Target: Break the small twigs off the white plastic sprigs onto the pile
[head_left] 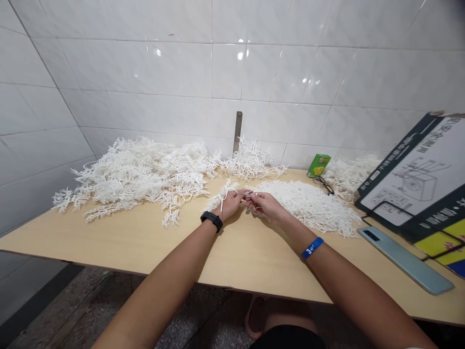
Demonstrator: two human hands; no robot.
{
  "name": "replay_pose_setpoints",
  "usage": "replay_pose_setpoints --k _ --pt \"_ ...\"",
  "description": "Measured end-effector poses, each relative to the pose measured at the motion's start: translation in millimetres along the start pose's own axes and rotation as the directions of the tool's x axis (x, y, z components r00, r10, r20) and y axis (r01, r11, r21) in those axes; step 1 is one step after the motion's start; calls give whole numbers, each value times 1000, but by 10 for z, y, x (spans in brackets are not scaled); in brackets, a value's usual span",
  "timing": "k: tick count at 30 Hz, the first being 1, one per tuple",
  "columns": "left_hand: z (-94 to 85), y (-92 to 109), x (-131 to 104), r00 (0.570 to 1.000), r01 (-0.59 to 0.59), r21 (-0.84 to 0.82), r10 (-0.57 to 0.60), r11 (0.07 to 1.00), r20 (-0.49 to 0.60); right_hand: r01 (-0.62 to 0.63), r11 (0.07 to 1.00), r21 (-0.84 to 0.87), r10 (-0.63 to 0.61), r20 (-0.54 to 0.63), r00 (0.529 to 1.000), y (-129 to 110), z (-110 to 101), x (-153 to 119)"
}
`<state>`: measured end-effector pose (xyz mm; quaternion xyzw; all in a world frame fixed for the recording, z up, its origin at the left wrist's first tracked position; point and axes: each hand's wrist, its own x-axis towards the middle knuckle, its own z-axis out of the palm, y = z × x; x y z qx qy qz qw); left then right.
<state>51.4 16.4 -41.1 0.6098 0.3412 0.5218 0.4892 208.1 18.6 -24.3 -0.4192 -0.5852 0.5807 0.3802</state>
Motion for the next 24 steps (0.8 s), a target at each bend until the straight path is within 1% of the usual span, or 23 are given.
replay_pose_setpoints --k 2,4,8,10,13,15,18,21,24 --pt "-15 -20 7 999 32 -36 -32 999 -19 -4 1000 17 4 31 1000 15 -2 9" --pt "-27 -41 13 999 47 -29 -48 998 -22 -11 1000 25 9 54 998 33 0 16" --pt "-27 -65 14 997 39 13 -40 999 60 -2 1000 16 1 73 997 74 16 24" --pt "-21 -69 9 996 33 24 -35 999 81 30 999 -17 -28 86 996 96 27 30" --pt "-26 -77 1 996 41 11 -41 999 83 110 987 -121 -97 108 989 130 45 42" --pt "-40 -82 -1 998 49 -19 -48 999 49 141 976 -167 -123 111 986 152 56 48" --pt "-60 -86 7 996 50 -66 -55 997 -65 161 967 -198 -143 104 984 179 72 42" --pt "-62 -86 16 985 50 -88 -63 995 -163 192 936 -296 -164 116 980 182 89 13" --pt "-41 -87 18 978 66 -97 -83 993 -193 250 871 -422 -209 143 967 146 115 -31"
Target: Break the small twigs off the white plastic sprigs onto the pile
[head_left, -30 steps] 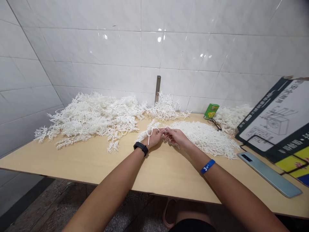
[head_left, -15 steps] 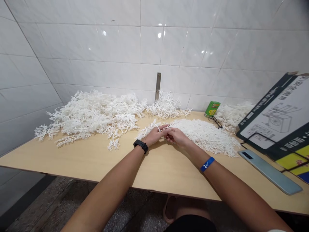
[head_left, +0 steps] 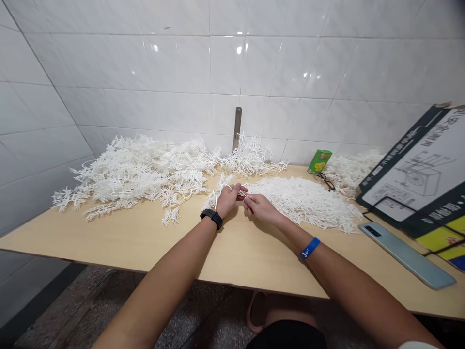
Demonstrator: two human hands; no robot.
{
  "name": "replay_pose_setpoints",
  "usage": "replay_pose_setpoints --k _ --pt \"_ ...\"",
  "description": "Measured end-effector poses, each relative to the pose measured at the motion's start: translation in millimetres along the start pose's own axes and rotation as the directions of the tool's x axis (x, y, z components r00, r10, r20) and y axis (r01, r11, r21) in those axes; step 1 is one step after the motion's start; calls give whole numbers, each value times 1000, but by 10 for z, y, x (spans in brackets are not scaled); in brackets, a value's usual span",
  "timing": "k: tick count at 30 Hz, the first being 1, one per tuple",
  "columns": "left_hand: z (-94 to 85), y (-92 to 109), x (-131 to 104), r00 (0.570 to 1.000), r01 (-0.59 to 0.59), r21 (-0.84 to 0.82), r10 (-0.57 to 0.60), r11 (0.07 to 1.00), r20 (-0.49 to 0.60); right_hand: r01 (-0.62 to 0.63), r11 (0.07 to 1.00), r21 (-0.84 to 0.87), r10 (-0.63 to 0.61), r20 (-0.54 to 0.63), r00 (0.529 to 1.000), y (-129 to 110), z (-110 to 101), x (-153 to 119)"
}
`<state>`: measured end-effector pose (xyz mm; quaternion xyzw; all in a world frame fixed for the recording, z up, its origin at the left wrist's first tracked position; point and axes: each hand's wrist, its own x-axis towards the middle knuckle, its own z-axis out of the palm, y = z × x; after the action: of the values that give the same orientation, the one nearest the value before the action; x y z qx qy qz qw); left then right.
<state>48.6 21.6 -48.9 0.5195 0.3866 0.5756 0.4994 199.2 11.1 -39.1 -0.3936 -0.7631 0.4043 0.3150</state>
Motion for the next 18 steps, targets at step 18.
replay_pose_setpoints --k 18 --pt "-40 49 20 998 56 -90 -59 994 -24 -11 686 -727 -157 -163 974 -46 -170 -21"
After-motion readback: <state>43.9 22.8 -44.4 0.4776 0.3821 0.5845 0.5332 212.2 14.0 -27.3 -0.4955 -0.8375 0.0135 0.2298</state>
